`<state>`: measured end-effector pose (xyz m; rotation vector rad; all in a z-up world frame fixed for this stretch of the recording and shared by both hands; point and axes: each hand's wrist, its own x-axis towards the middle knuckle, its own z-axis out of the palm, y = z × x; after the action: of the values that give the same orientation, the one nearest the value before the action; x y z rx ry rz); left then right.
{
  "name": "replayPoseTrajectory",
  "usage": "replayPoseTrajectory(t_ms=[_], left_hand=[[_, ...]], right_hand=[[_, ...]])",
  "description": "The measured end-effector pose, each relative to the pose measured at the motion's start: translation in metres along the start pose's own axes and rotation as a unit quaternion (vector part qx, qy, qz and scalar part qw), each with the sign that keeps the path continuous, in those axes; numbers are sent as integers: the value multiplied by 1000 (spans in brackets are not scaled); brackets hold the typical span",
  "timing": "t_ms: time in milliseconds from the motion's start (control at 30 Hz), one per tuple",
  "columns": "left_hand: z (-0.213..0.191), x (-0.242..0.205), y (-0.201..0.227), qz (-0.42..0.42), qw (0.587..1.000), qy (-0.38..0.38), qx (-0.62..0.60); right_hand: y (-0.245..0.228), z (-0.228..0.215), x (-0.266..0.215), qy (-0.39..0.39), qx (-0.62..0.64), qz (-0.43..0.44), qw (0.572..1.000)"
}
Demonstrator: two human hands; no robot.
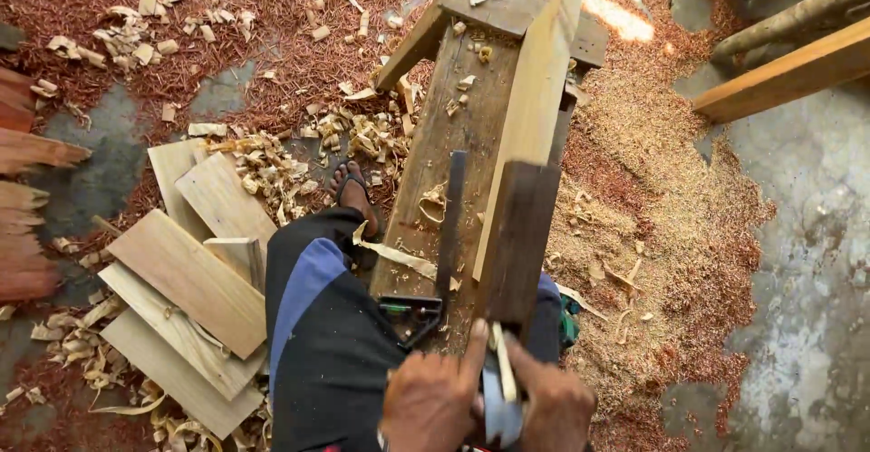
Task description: Planing a wooden board and checking its squareness with a try square on a workbench.
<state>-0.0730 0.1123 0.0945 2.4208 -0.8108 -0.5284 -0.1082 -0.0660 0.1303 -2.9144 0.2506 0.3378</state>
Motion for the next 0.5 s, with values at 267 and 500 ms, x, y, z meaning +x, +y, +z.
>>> replayPoseTrajectory(t_ms=[267,500], left_hand=[[-75,214,-63,-4,999,45,3],[-125,458,-140,48,993,95,60]], right_hand=[[44,-20,219,24,-70,-22,997],[80,-64,460,77,103,-100,987]])
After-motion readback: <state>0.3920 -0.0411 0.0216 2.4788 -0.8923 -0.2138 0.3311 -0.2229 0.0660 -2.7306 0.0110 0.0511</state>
